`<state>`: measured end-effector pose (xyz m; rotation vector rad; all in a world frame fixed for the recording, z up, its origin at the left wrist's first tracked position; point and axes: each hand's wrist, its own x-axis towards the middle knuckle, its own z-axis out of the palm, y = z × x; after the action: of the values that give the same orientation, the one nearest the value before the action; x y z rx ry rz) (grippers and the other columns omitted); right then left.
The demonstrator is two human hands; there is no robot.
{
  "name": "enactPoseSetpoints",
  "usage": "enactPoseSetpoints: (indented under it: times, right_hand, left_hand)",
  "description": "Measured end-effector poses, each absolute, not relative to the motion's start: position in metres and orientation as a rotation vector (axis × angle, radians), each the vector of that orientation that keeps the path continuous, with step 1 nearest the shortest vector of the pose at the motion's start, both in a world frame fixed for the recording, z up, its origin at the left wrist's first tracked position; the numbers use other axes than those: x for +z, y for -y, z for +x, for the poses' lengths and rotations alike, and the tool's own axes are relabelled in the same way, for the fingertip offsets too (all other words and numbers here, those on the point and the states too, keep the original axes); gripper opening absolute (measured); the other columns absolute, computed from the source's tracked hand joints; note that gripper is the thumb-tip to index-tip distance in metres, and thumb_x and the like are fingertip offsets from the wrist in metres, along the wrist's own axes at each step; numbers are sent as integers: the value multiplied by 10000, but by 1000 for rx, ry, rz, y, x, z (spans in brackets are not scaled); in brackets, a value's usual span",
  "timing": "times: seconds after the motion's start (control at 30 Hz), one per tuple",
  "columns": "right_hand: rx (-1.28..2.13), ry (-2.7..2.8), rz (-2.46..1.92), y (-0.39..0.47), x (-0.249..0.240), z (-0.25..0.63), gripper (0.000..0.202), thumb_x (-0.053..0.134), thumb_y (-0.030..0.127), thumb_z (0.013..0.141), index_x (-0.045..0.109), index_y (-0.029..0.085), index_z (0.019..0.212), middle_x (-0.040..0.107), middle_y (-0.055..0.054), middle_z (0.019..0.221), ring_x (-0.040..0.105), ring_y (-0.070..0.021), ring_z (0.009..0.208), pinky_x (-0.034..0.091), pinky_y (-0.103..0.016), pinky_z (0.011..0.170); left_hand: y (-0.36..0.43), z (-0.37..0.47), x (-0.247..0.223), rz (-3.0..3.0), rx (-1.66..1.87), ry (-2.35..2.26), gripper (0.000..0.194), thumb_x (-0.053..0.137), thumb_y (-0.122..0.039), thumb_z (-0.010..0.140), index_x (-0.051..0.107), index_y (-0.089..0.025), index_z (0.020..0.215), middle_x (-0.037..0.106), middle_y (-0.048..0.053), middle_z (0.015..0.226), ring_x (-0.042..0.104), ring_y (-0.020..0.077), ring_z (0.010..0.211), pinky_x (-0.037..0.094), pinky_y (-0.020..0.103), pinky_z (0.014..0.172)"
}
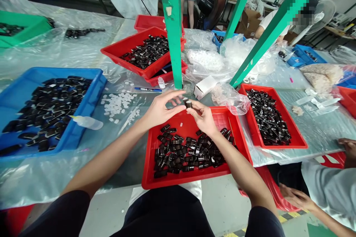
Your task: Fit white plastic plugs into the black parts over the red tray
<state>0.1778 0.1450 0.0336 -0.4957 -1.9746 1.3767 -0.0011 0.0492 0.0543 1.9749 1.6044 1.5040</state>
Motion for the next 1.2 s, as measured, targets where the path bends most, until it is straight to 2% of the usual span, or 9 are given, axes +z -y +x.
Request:
enactPoseSetpoints:
  times: [0.23,0.4,0.57,0.67,0.83,0.93,1.0,1.13,1.2]
  right_hand:
    - [1286,2061,-520,-143,29,179,506,703,618,906,629,223,1214,773,-98,1102,741,-244,1069,563,-450,1049]
    - [1311,2106,-495,-136,35,178,491,704,566,919,577,226,1251,783,-85,1055,749,-237,1041,579,-430,1008]
    - [1230,2080,-527,-140,50,186,665,703,541,931,454,216,1456,722,-165,1272,731,-247,1086,599,-448,956]
    - [1265,2251,-508,-131,76,202,501,680,548,948,609,206,1306,716,-158,1281,723,-233,1093,613,-408,918]
    - [2109,2929,361,-95,112,217,370,615,501,1006,706,234,1246,791,-70,1102,771,-179,968,634,-286,802]
    - [1650,3070,64,-87,114,222,336,661,504,975,747,241,1165,802,-71,1008,774,-203,873,627,-296,709]
    - [1478,2872,-256,-86,121,232,366,632,527,988,733,238,1189,781,-98,1128,758,-218,976,625,-334,791]
    - [2302,2898,187,-92,156,272,548,659,599,952,692,177,1300,774,-115,1149,749,-225,1039,600,-332,892]
    - [2080,3051,10,-108,168,292,466,661,564,958,737,179,1209,785,-107,1083,751,-233,1003,590,-326,874]
  left_hand:
    - [-48,0,59,1891,1413,-1610,233,699,-327,917,709,-199,1112,752,60,1008,653,137,748,515,270,647]
    - [-49,-7,56,1663,1447,-1405,227,722,-368,853,723,-164,951,734,46,862,642,119,718,514,231,616]
    - [-48,-36,67,1410,1592,-1387,307,795,-411,788,700,-147,913,700,25,741,608,105,590,497,223,544]
    - [-65,-80,90,1083,1921,-1576,260,763,-385,846,667,-146,881,655,2,658,570,94,530,483,216,524]
    - [-98,-162,128,846,1805,-1908,106,683,-189,930,633,-108,882,644,10,681,601,95,571,531,245,630]
    - [-99,-177,136,880,1722,-1998,99,715,-169,906,648,-97,914,655,14,702,595,101,566,548,282,671]
    - [-88,-168,131,955,1716,-2009,124,730,-188,894,668,-103,960,682,21,752,613,106,594,546,272,681]
    - [-36,-130,105,1332,1580,-1910,244,720,-359,890,717,-127,964,721,43,795,658,147,651,537,257,639]
    - [-6,-112,88,1499,1442,-1858,345,702,-482,882,733,-138,877,714,46,737,659,165,659,540,267,640]
